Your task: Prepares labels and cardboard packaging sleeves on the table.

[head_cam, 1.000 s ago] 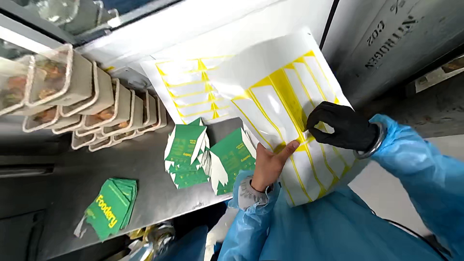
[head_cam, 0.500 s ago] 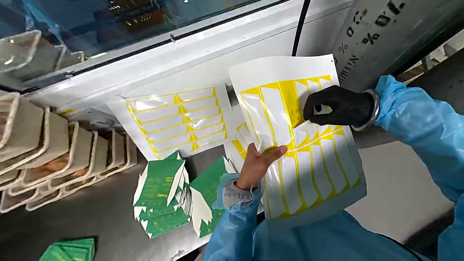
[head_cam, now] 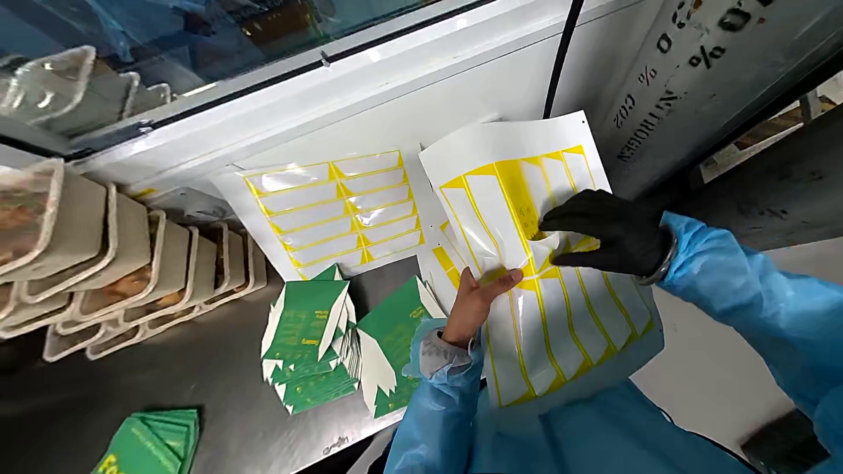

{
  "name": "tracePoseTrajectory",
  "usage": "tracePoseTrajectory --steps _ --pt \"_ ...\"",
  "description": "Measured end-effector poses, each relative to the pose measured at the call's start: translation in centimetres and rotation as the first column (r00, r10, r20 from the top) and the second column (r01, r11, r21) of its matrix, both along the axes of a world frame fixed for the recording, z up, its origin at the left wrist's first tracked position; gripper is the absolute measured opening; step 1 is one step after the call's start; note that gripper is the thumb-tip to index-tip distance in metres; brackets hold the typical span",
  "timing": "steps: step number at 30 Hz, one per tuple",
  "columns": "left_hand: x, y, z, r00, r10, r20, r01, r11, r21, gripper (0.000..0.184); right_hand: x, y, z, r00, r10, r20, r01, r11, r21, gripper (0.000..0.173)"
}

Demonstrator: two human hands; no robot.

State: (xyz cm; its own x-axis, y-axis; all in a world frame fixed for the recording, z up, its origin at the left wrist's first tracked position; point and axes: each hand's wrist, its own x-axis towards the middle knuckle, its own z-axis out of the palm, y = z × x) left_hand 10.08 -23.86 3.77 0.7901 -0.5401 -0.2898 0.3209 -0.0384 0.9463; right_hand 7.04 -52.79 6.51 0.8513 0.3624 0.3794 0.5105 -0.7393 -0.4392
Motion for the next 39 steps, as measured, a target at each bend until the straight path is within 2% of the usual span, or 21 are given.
tracePoseTrajectory --steps 2,4,6,8,11,13,17,21,24,27,29,31,33,35,37,39 --pt "-0.2 -0.1 -0.1 1.000 -0.022 -0.010 0.022 1.000 -0.004 0.023 0.0 0.6 -1.4 0.998 -0.017 0.068 0.009 0.994 0.110 0.018" --pt "-0.1 -0.1 0.0 0.999 -0.044 0.019 0.044 0.999 -0.002 0.025 0.5 0.8 -1.2 0.996 -0.004 0.086 -0.013 0.981 0.195 0.012" --pt "-0.3 -0.4 0.7 0.996 -0.062 0.068 0.060 0.998 0.031 0.034 1.3 0.4 -0.3 0.992 0.067 0.110 -0.081 0.989 0.122 0.014" --pt "-0.6 -1.1 1.5 0.994 -0.060 0.089 0.053 0.996 0.075 0.042 2.3 -0.3 1.3 0.980 0.164 0.112 -0.161 0.986 -0.040 0.018" --pt "-0.8 -2.0 2.2 0.994 -0.080 0.074 0.064 0.977 0.204 0.044 4.0 -0.9 3.9 0.953 0.288 0.093 -0.268 0.946 -0.180 0.019" --pt "-0.6 -2.3 2.2 0.989 -0.139 0.047 0.120 0.951 0.284 0.048 5.1 -1.2 5.5 0.941 0.335 0.050 -0.318 0.924 -0.211 0.018" --pt "-0.3 -3.2 1.9 0.976 -0.216 0.020 0.202 0.938 0.281 0.049 7.0 -1.7 7.3 0.931 0.355 -0.088 -0.366 0.908 -0.206 0.014" --pt "-0.5 -4.3 1.9 0.967 -0.255 -0.019 0.245 0.905 0.347 0.055 9.0 -3.1 7.8 0.918 0.343 -0.201 -0.378 0.911 -0.168 0.012" --pt "-0.7 -4.8 1.2 0.959 -0.281 -0.023 0.273 0.904 0.330 0.056 9.6 -4.6 8.6 0.939 0.232 -0.253 -0.271 0.954 -0.132 0.009" --pt "-0.3 -5.2 -0.2 0.942 -0.331 -0.049 0.331 0.900 0.285 0.050 9.7 -6.7 10.3 0.934 -0.033 -0.356 0.011 0.998 -0.064 0.014" --pt "0.3 -4.9 -2.1 0.929 -0.359 -0.087 0.370 0.896 0.246 0.048 9.7 -8.5 11.4 0.912 -0.162 -0.376 0.186 0.982 0.027 0.015" --pt "1.5 -4.0 -4.4 0.928 -0.365 -0.078 0.373 0.897 0.238 0.054 9.2 -10.7 11.5 0.889 -0.269 -0.371 0.342 0.929 0.144 0.012" --pt "3.2 -3.2 -6.5 0.951 -0.304 -0.059 0.308 0.903 0.300 0.063 8.4 -13.5 11.6 0.877 -0.374 -0.302 0.449 0.862 0.234 0.012" --pt "4.8 -2.6 -8.9 0.973 -0.229 -0.039 0.226 0.895 0.384 0.072 6.5 -14.8 12.0 0.838 -0.452 -0.307 0.536 0.786 0.307 0.015" --pt "6.9 -2.7 -11.7 0.982 -0.190 0.010 0.163 0.866 0.472 0.076 4.5 -15.0 11.9 0.823 -0.464 -0.329 0.566 0.721 0.399 0.012" --pt "9.0 -3.2 -13.8 0.978 -0.203 0.051 0.131 0.786 0.604 0.081 2.7 -14.6 10.8 0.836 -0.438 -0.331 0.549 0.679 0.487 0.007"
